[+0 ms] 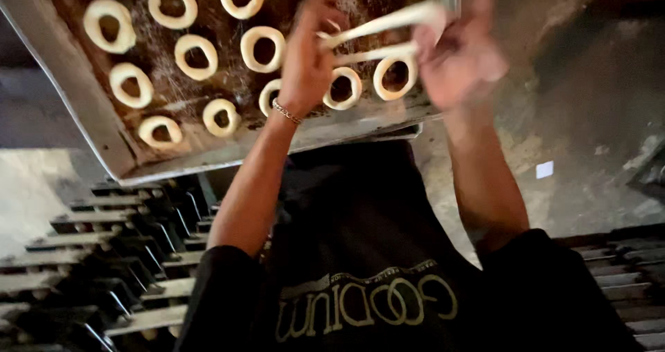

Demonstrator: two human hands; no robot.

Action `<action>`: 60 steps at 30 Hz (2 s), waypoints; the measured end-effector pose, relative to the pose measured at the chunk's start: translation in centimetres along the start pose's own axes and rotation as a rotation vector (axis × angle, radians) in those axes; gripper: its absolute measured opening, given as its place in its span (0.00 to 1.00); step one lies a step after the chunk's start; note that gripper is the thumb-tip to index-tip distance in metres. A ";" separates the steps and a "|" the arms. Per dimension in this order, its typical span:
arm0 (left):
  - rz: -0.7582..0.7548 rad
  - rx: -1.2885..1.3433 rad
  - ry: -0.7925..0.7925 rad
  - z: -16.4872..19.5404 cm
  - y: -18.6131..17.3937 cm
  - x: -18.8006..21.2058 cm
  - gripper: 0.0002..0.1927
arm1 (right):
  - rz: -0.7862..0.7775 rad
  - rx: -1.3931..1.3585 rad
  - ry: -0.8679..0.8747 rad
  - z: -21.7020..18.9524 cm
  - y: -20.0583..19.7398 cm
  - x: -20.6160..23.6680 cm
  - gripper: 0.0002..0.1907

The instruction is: The person takes round dough balls from a baking tray, rolls each one by hand into a rope, and joins the ends to form a ring, placing the shaped rings back onto the tray. They repeat this shaping cycle for dough balls across the tray.

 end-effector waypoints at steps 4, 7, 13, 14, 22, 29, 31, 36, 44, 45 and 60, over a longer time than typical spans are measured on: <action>0.082 0.487 -0.306 -0.7 1.5 -0.4 0.36 | 0.008 0.235 -0.060 -2.9 -1.9 -3.4 0.18; 0.134 0.790 -0.307 -0.2 2.6 -1.4 0.31 | -0.037 1.138 -0.207 -4.8 -0.5 -3.9 0.13; 0.061 -0.669 -0.075 1.8 5.6 -2.7 0.20 | 0.081 1.655 -0.317 -4.6 2.2 -4.4 0.20; 0.060 -0.724 -0.062 1.8 6.1 -2.8 0.21 | 0.076 1.699 -0.365 -4.4 3.1 -4.4 0.21; 0.059 -0.619 -0.002 3.9 2.1 1.4 0.22 | 0.102 1.794 -0.316 -2.6 4.9 -4.1 0.09; 0.013 -0.470 -0.033 2.5 -4.2 5.0 0.14 | 0.050 2.010 -0.509 5.4 8.2 -6.3 0.14; -0.038 -0.343 -0.122 0.8 -5.1 5.6 0.14 | 0.059 1.869 -0.432 6.4 8.2 -5.8 0.15; -0.043 0.018 -0.156 -0.6 -6.6 6.4 0.19 | 0.146 1.211 -0.322 7.5 9.5 -1.7 0.16; -0.196 0.057 0.013 2.0 -8.4 8.7 0.16 | 0.322 0.834 -0.269 9.5 13.0 3.9 0.17; -0.203 0.019 0.047 2.6 -8.6 8.8 0.18 | 0.353 0.876 -0.299 9.4 13.6 4.5 0.18; -0.059 0.129 0.234 4.5 -13.1 9.0 0.25 | 0.009 0.343 -0.371 9.5 18.4 7.9 0.30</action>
Point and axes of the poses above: each hand's wrist, its own x-axis away from the middle knuckle, its own y-axis out of the palm, z = x × y, the point moved 10 cm from there along -x, towards the middle knuckle, and after that the axes turned 15 degrees about -x, right-handed, at the moved point
